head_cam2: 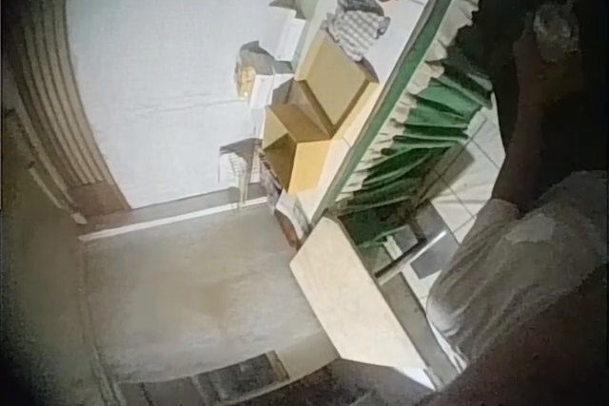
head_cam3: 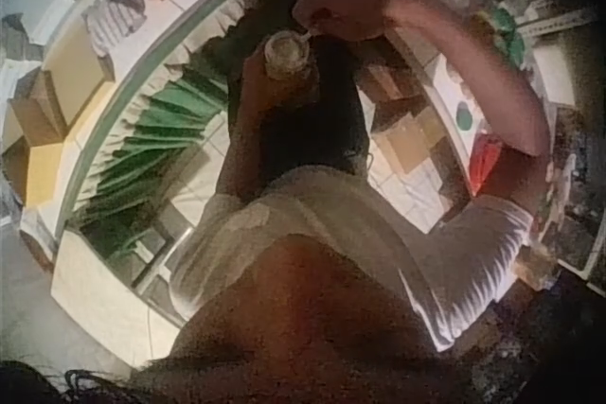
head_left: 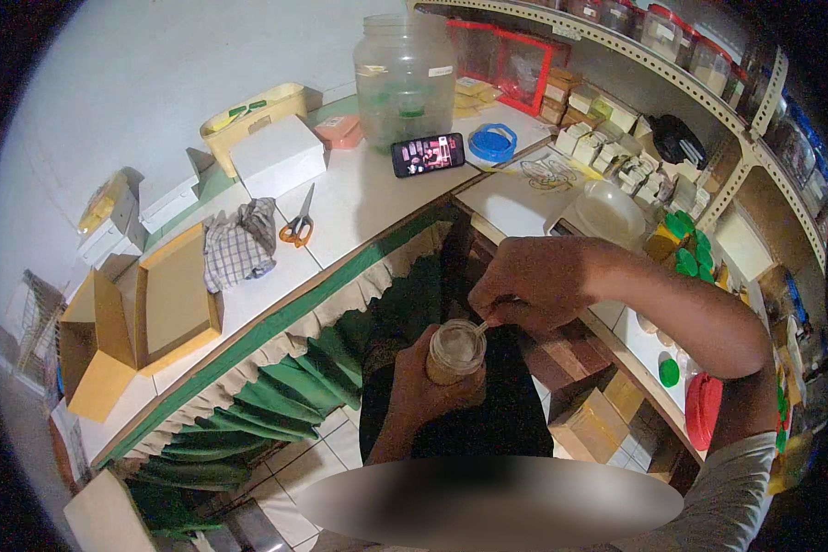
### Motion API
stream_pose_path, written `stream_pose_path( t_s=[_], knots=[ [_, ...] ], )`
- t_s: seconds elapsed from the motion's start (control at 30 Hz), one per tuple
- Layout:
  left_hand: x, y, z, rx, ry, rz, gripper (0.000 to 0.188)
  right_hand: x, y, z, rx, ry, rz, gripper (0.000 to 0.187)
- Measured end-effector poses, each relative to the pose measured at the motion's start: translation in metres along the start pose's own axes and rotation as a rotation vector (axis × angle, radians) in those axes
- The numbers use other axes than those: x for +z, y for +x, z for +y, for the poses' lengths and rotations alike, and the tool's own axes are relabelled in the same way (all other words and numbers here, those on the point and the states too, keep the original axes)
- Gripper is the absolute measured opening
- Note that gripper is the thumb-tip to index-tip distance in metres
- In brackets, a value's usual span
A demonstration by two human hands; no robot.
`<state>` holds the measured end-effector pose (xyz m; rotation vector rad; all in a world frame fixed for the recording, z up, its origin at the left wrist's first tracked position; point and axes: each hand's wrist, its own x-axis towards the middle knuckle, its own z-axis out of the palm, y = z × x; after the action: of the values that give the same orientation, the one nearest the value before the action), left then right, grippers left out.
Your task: Transferring a powdered substance from a larger container into a smaller prescription jar using a spoon.
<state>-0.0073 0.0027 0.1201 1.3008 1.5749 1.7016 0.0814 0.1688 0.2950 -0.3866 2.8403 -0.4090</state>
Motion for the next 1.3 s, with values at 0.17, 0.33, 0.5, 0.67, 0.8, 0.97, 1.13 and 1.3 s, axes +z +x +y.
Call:
stream_pose_path(
  t_s=[0.17,0.33,0.5,0.67,0.8,0.97,1.13,1.3],
  knots=[
    [0.002,-0.002,-0.012,-0.059,-0.042,-0.029,0.055,0.016,0.006,0.001,0.03,-0.054,0.001,0.009],
    [0.005,0.003,-0.032,-0.107,-0.219,-0.081,0.06,0.006,0.008,-0.012,0.19,-0.108,-0.048,0.012],
    [0.001,0.01,-0.025,-0.106,-0.384,-0.057,0.066,-0.017,0.007,-0.026,0.176,-0.268,0.007,0.014],
    [-0.007,0.008,-0.032,-0.114,-0.429,-0.134,0.07,-0.032,0.003,-0.044,0.171,-0.434,0.019,0.013],
    [-0.009,0.009,-0.024,-0.242,-0.641,-0.177,0.075,-0.031,-0.003,-0.043,0.212,-0.46,0.029,0.012],
    [-0.007,0.002,-0.015,-0.065,-0.567,-0.11,0.077,-0.042,-0.011,-0.035,0.183,-0.374,0.065,0.009],
    [-0.004,0.001,-0.003,-0.107,-0.402,-0.109,0.076,-0.045,-0.011,-0.011,0.013,0.065,0.004,0.009],
    [-0.007,-0.003,-0.011,-0.12,-0.378,-0.121,0.066,-0.029,-0.002,-0.004,0.016,0.093,-0.044,0.01]
  ],
)
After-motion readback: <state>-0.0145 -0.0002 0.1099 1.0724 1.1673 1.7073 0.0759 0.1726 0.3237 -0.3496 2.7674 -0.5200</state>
